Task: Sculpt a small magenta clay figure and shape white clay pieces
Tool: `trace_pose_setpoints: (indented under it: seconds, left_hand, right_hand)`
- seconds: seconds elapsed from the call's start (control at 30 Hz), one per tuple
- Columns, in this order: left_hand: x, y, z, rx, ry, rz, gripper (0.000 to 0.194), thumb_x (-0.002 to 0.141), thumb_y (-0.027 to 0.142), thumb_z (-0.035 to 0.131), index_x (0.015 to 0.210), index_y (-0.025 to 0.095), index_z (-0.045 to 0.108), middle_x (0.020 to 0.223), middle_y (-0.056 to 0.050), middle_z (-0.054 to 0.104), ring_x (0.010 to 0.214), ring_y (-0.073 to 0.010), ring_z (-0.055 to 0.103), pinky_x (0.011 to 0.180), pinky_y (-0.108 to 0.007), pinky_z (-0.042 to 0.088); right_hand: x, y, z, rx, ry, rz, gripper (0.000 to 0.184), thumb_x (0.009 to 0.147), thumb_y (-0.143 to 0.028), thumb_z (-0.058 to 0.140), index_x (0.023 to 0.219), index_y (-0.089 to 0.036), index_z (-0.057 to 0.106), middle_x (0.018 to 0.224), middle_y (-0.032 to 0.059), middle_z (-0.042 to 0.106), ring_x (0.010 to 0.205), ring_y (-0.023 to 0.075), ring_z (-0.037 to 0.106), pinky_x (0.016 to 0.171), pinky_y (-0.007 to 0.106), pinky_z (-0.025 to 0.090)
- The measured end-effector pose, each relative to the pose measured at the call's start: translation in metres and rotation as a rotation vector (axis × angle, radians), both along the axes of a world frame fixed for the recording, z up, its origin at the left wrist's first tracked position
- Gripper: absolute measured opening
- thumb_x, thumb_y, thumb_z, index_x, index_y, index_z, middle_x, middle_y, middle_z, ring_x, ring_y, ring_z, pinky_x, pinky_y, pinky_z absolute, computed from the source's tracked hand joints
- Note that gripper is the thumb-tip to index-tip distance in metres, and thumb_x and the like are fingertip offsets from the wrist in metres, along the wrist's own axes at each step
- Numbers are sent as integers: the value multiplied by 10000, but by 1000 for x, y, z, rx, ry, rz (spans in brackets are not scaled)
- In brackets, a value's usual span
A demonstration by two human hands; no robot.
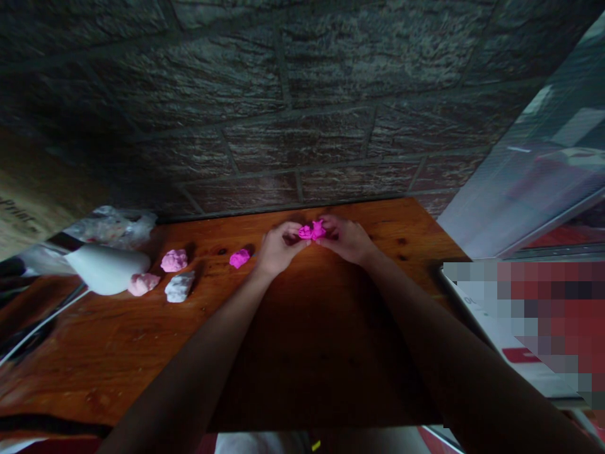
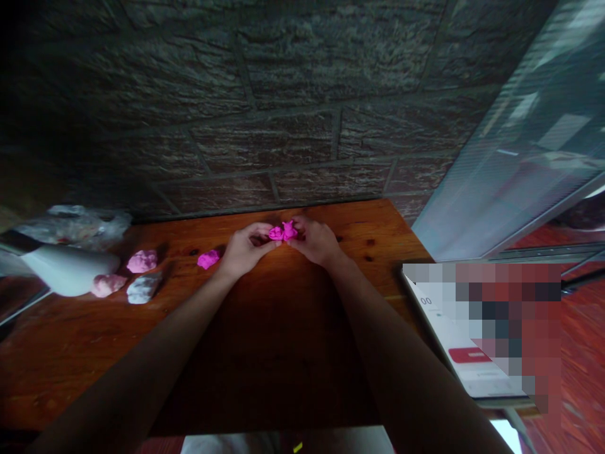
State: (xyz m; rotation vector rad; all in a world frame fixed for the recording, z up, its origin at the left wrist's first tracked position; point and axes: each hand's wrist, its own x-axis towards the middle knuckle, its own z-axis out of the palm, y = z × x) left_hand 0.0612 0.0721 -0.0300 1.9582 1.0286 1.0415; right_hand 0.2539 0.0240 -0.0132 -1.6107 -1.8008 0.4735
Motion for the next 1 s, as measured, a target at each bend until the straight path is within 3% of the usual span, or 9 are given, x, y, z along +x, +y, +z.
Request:
trace_pose_setpoints:
  seconds: [0.47,0.6,0.67,0.77,0.83,0.93,1.0]
  left_hand:
    - [-4,3,-4,-36,22,1,493,669,265,854,1110,151,664,1034,-102,770,893,-211,704,812,-337,548]
    - [-11,-6,4,-36,74,16,552,665,252,858,1165,146,649,1109,-124,747,937,-223,701,825,-351,566]
    - [-21,-13,18,18,163,28,527,691,258,840,1178,165,661,1158,-123,734,942,-230,703,835,-367,572]
    - [-44,-19,44,158,322,88,448,746,336,806,1156,191,697,1198,-120,729,1071,-286,683,992,-445,514]
    - [-60,-20,54,153,317,108,449,746,398,801,1134,193,705,1193,-123,733,1120,-305,670,1029,-460,491]
    - [-73,-15,49,62,224,89,484,748,412,785,1149,162,687,1201,-147,726,1057,-283,693,980,-451,524]
    - [-71,-10,38,-2,140,34,544,737,355,785,1216,134,651,1264,-178,696,1062,-266,690,963,-450,534]
  right_hand:
    - [3,-3,-1,-26,117,10,567,753,-180,774,1294,-228,613,1179,37,758,852,181,753,822,307,589]
    - [6,-9,8,-67,75,-81,644,725,-201,808,1333,-214,595,1198,72,746,908,222,758,847,319,581]
    - [8,-14,16,-55,2,-174,565,738,-241,810,1275,-203,638,1109,82,769,967,262,752,867,331,569]
    - [12,-22,28,-16,-63,-296,437,764,-320,799,1163,-177,693,962,90,784,947,286,753,840,336,564]
    - [14,-26,33,-7,-70,-322,330,775,-342,783,1061,-189,725,922,74,786,900,275,759,823,338,569]
    - [14,-29,34,-14,-78,-263,103,824,-314,715,859,-223,749,866,36,787,887,255,764,848,341,570]
    - [11,-28,29,-18,-50,-229,107,813,-302,725,878,-220,749,910,44,791,926,252,762,874,344,571]
